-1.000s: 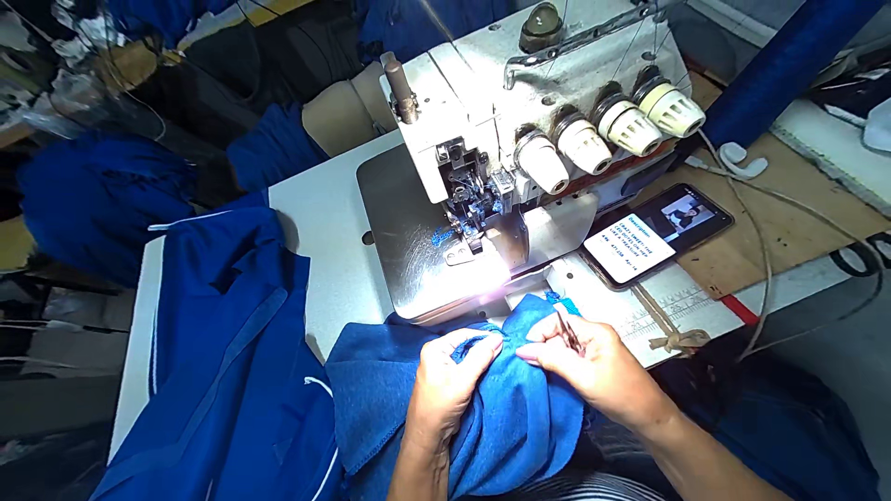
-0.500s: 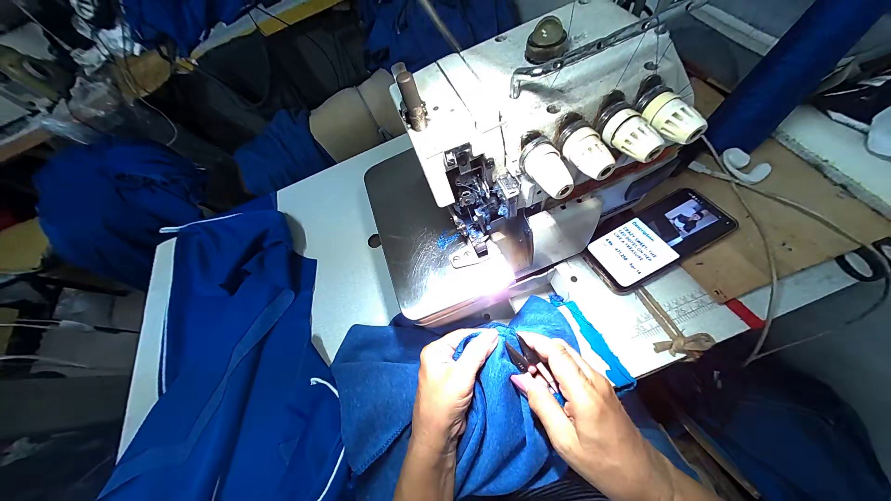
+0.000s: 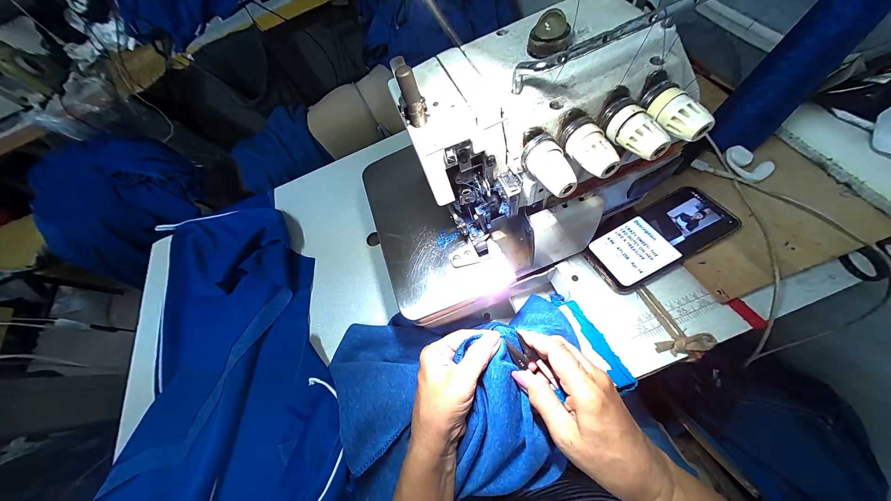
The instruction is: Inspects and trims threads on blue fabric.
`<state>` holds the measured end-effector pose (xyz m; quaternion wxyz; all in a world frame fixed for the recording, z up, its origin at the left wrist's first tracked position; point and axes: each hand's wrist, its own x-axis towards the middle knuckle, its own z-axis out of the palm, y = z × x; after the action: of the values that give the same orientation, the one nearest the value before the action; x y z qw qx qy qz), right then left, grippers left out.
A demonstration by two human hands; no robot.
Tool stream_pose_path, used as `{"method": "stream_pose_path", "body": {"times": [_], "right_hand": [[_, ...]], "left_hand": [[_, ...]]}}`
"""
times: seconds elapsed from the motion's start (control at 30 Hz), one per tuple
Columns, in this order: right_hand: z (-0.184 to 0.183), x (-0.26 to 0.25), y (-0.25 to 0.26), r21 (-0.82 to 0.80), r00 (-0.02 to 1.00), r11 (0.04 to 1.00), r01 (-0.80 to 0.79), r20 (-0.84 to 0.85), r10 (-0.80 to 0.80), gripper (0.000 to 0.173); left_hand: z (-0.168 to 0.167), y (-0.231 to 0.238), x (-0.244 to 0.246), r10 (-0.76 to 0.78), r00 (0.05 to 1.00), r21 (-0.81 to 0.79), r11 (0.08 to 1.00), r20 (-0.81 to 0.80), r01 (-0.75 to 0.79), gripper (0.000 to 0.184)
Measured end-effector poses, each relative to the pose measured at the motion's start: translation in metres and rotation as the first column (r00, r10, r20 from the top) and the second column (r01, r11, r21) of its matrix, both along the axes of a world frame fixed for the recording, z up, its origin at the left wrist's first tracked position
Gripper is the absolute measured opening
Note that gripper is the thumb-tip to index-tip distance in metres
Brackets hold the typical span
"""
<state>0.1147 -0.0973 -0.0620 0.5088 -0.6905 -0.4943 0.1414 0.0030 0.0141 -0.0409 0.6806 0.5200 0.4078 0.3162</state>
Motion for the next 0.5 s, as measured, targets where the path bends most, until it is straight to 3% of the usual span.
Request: {"method": "stream_pose_path", "body": {"times": [0.23,0.5], "right_hand": [[-0.008,-0.012,0.003,0.113,0.994,0.988,0.106,-0.009,-0.106,0.034],[-0.008,-0.007,0.000,0.112,0.999,0.993,0.034,-0.027,-0.031,0.031]], "left_hand": [[-0.001,-0.001,-0.002,-0.021,1.000,0.033,0.999,-0.014,0.021,0.008],[0.000,-0.001,0.000,-0.004,1.000,0.005,1.000,0.003,0.004,0.009]]}}
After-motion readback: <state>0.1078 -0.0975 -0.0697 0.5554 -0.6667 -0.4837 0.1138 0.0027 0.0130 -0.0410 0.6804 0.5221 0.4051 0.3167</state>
